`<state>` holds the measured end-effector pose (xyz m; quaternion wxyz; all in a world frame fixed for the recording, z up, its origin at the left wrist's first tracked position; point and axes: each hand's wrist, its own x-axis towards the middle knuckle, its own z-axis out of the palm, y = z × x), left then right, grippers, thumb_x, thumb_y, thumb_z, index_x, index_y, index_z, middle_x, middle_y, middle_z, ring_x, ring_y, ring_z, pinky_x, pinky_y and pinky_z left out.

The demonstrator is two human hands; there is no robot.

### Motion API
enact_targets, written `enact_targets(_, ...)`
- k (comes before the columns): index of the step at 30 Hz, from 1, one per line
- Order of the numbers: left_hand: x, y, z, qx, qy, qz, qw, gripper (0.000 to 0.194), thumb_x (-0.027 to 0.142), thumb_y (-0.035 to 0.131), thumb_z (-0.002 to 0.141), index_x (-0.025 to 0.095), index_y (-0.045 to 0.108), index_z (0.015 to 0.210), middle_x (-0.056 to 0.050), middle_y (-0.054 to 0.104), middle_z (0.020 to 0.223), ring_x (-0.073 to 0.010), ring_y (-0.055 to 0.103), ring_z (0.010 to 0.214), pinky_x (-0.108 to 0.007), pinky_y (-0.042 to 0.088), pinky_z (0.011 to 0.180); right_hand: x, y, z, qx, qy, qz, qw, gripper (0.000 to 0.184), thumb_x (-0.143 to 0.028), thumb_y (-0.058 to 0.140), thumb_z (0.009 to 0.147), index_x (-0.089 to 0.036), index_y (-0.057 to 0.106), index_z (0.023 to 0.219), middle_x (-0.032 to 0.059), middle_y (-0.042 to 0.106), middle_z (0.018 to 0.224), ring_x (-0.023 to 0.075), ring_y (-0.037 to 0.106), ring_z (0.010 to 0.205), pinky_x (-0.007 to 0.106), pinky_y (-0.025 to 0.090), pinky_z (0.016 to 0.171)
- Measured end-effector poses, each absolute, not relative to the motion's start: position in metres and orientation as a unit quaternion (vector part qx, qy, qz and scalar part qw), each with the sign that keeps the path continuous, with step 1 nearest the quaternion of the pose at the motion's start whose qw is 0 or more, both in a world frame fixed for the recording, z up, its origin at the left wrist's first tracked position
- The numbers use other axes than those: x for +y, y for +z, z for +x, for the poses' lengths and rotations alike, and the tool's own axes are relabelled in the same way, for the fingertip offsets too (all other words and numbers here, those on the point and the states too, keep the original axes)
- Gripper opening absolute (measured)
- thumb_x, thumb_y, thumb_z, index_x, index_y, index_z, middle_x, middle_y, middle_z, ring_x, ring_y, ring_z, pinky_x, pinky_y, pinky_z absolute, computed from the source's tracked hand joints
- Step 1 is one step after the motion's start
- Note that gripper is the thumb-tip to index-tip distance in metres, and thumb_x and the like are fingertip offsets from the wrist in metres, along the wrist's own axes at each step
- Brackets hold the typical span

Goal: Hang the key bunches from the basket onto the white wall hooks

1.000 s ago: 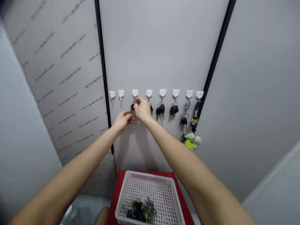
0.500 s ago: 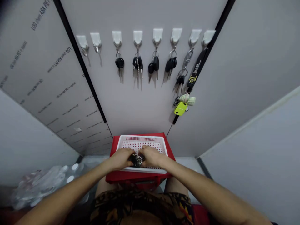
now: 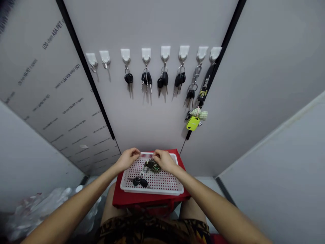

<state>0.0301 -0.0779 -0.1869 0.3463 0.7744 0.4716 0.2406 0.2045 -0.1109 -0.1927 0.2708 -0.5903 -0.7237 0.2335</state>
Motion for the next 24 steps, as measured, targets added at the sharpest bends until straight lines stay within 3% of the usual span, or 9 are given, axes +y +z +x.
enact_targets(5,-0.085,-0.191,0.043,0.375,0.316,0.753,0.439,0.043,0.02,0.053,0.057,0.013,0.043,0.098,-0.007,0.05,0.099,-0.0144,0.044,0.09,-0.026,0.033,0.078,-0.106,-0.166,0.191,-0.673,0.389,-0.527,0.345,0.012,-0.025,0.042,0.066,-0.015,0.045,0.062,-0.0041,0.046,0.048,0.0066,0.043,0.045,0.019,0.034,0.047)
enact_targets(11,-0.085,-0.178,0.046,0.346,0.359,0.668,0.553,0.019,0.023,0.049,0.061,0.012,0.051,0.076,-0.001,0.054,0.069,-0.0109,0.048,0.066,-0.023,0.037,0.063,-0.099,-0.131,0.176,-0.582,0.495,-0.501,0.406,0.009,-0.023,0.044,0.064,-0.014,0.043,0.061,-0.0045,0.05,0.046,0.0054,0.047,0.042,0.019,0.039,0.047)
enact_targets(15,-0.076,-0.159,0.036,0.327,0.43,0.583,0.607,0.022,0.026,0.053,0.058,0.012,0.049,0.074,0.0,0.053,0.066,-0.0087,0.047,0.06,-0.021,0.037,0.058,-0.088,-0.104,0.162,-0.562,0.492,-0.501,0.437,0.007,-0.018,0.044,0.065,-0.013,0.043,0.06,-0.0047,0.05,0.043,0.0045,0.047,0.04,0.018,0.04,0.046)
enact_targets(24,-0.033,-0.033,-0.007,0.353,0.57,0.584,0.457,0.024,0.032,0.053,0.056,0.014,0.047,0.071,0.001,0.049,0.061,-0.0079,0.046,0.052,-0.018,0.039,0.041,-0.037,0.01,0.1,-0.617,0.368,-0.404,0.567,0.009,-0.007,0.042,0.063,-0.014,0.045,0.067,-0.0054,0.049,0.047,0.0042,0.048,0.04,0.016,0.042,0.042)
